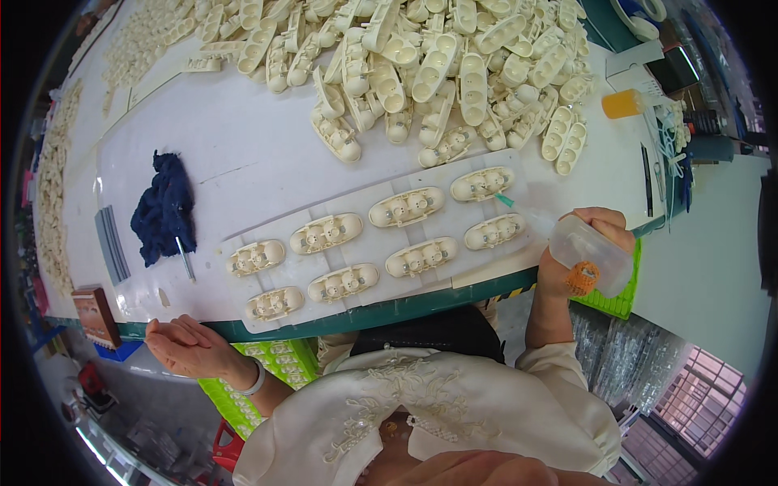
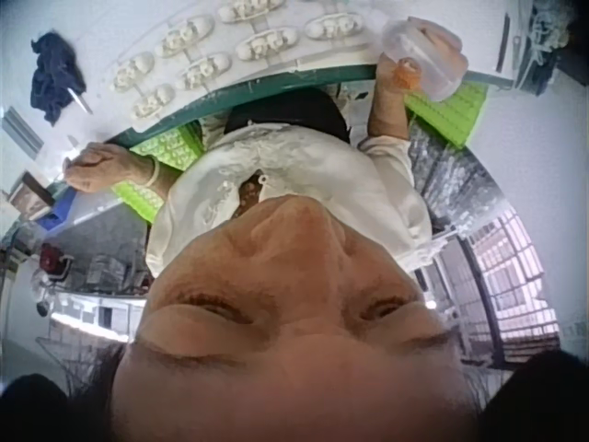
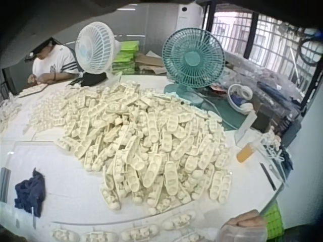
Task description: Assembling small plastic components by inserting pins and applying adhesive.
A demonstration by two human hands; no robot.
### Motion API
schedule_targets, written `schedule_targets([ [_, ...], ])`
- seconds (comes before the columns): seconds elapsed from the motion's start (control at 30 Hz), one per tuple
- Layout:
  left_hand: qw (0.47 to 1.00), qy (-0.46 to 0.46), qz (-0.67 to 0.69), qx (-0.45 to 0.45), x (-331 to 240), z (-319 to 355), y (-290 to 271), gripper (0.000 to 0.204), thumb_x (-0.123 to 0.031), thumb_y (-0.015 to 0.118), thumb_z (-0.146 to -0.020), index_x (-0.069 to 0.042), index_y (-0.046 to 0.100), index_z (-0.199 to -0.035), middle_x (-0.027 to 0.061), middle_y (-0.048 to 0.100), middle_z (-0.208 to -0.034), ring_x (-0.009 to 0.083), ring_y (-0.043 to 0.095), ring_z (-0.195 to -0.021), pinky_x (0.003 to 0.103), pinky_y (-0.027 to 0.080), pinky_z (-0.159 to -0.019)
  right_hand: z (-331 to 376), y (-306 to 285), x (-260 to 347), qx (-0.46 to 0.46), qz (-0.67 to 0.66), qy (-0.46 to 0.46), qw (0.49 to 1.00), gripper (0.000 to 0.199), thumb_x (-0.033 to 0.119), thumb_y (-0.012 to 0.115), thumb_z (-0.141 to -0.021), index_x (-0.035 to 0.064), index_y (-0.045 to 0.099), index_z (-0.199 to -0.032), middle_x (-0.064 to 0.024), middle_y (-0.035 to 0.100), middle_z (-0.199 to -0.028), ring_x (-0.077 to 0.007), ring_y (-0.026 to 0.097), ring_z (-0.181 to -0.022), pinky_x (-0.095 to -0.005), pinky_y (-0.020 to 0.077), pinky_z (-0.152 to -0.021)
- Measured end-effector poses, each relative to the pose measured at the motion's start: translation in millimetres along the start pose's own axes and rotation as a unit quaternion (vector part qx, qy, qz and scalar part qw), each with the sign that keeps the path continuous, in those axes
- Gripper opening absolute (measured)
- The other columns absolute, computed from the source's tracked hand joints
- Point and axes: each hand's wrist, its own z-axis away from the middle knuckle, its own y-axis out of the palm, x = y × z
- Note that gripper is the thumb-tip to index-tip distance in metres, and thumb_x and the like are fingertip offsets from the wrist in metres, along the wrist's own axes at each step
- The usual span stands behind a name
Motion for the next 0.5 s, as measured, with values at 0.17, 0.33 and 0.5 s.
schedule_targets([
  [0.17, 1.0, 0.015, -0.011, 0.016, 1.8, 0.6, -1.8, 0.025, -0.022, 0.043, -0.095, 0.0, 0.053, -0.091, -0.0046, 0.027, -0.049, 0.0014, 0.016, -0.036, 0.015, 0.017, -0.034, 0.4, -2.6, -2.2, 0.021, -0.028, -0.004, 0.999, 0.021, 0.017, 0.054, -0.083, -0.0014, 0.045, -0.088, -0.0173, 0.051, -0.084, -0.0201, 0.052, -0.071, -0.0239, 0.0465, -0.056],
  [0.33, 0.999, 0.029, -0.001, 0.032, 3.2, -0.1, -3.3, 0.023, -0.02, 0.044, -0.095, 0.0, 0.052, -0.089, -0.004, 0.028, -0.049, 0.0016, 0.016, -0.036, 0.015, 0.017, -0.034, 3.0, -9.5, -5.8, -0.025, 0.043, 0.004, 0.999, 0.032, 0.03, 0.046, -0.086, -0.0014, 0.045, -0.089, -0.0172, 0.051, -0.085, -0.0206, 0.052, -0.071, -0.0259, 0.0471, -0.06],
  [0.5, 0.998, 0.049, 0.002, 0.043, 7.1, -1.3, -3.3, 0.021, -0.019, 0.045, -0.094, 0.0, 0.052, -0.088, -0.0039, 0.028, -0.051, 0.0018, 0.017, -0.037, 0.016, 0.016, -0.034, 2.7, -12.4, -6.9, -0.02, 0.053, 0.005, 0.998, 0.04, 0.038, 0.044, -0.086, -0.0015, 0.044, -0.089, -0.0162, 0.05, -0.083, -0.0211, 0.052, -0.073, -0.027, 0.0467, -0.061],
])
